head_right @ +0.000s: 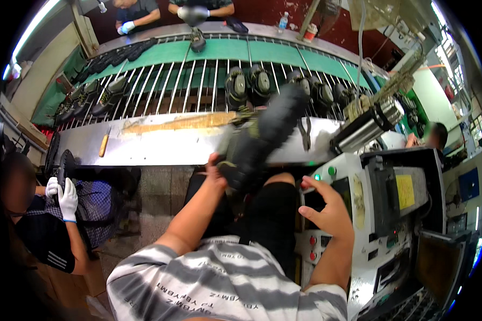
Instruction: The person takes shoes from a conveyor belt, places them into a molding machine one by one, presses a button to activate the machine, and then returns the shoes to the belt.
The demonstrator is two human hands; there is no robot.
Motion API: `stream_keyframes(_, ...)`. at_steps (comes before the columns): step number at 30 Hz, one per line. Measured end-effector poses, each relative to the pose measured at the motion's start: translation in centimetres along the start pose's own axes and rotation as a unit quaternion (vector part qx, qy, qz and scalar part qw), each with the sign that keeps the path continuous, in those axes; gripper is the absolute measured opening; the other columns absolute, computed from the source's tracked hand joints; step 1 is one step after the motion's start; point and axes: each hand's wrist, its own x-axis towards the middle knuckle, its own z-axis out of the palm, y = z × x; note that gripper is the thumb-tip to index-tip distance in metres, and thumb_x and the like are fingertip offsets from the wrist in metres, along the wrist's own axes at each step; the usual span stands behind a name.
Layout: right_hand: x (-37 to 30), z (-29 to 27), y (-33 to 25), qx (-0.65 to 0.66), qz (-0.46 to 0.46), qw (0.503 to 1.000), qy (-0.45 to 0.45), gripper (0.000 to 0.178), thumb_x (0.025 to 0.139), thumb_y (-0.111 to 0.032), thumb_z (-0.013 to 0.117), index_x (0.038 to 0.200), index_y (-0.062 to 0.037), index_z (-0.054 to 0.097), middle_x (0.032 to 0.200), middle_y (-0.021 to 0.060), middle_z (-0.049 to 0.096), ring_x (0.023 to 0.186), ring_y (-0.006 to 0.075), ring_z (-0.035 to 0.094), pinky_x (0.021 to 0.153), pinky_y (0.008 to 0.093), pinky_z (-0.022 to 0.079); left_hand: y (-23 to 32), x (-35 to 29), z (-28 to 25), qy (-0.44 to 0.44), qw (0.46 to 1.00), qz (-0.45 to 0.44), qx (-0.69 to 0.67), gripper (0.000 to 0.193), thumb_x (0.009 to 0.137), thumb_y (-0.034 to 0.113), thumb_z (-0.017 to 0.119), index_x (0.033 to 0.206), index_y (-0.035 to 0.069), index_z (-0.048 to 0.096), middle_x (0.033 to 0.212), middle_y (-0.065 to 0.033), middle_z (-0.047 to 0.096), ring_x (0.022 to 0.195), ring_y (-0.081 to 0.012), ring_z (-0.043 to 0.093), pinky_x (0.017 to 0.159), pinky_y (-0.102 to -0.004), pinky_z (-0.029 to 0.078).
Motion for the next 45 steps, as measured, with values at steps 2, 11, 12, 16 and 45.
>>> stream_keyframes(2,1.4,1.4,1.9,0.051,0.028,0.998,0.008,0.058,0.078,-0.020,0.076,0.129,-0.0021,0.055,0.116,0.0125,0.064,0.109,0.0223,0.059,0.098,0.0340,0.043,5.2,-2.4,-6.9,0.028,0.992,0.121,-0.024,0.065,0.075,0.043,0.065,0.119,-0.004,0.059,0.116,-0.0231,0.064,0.108,-0.0381,0.061,0.100,-0.0515,0.045)
stream_keyframes(11,4.4,9.4,19.2,-0.128,0.286,0.947,0.071,0.098,0.076,-0.042,0.073,0.150,-0.0049,0.021,0.149,0.0244,0.033,0.139,0.0389,0.030,0.111,0.0433,0.031,26.8,2.6,-7.6,0.158,0.919,0.316,0.178,0.045,0.089,0.032,0.054,0.119,-0.002,0.058,0.115,-0.0180,0.065,0.106,-0.0329,0.063,0.098,-0.0501,0.046)
stream_keyframes(12,4.7,10.1,20.4,-0.123,0.312,0.939,0.073,0.102,0.076,-0.044,0.073,0.151,-0.0041,0.017,0.150,0.0253,0.030,0.140,0.0396,0.028,0.112,0.0436,0.030,29.0,4.6,-7.0,0.146,0.920,0.310,0.192,0.043,0.089,0.029,0.055,0.118,-0.002,0.059,0.114,-0.0179,0.065,0.105,-0.0321,0.063,0.098,-0.0499,0.046)
stream_keyframes(16,5.1,12.6,24.3,-0.114,0.355,0.928,0.025,0.109,0.075,-0.051,0.073,0.151,0.0004,0.013,0.151,0.0265,0.028,0.138,0.0407,0.032,0.111,0.0449,0.032,34.4,14.0,-4.9,0.211,0.863,0.304,0.343,0.038,0.082,0.013,0.064,0.117,-0.001,0.058,0.105,-0.0169,0.066,0.091,-0.0272,0.066,0.081,-0.0404,0.054)
stream_keyframes(45,16.5,19.4,24.5,-0.057,-0.056,0.948,0.307,0.009,0.069,0.001,0.062,0.069,-0.0053,0.055,0.074,0.0099,0.053,0.065,0.0278,0.053,0.058,0.0352,0.044,15.8,7.2,-13.4,0.284,0.561,0.343,0.698,0.047,0.082,0.005,0.062,0.128,0.003,0.054,0.120,-0.0141,0.059,0.109,-0.0244,0.059,0.095,-0.0337,0.046)
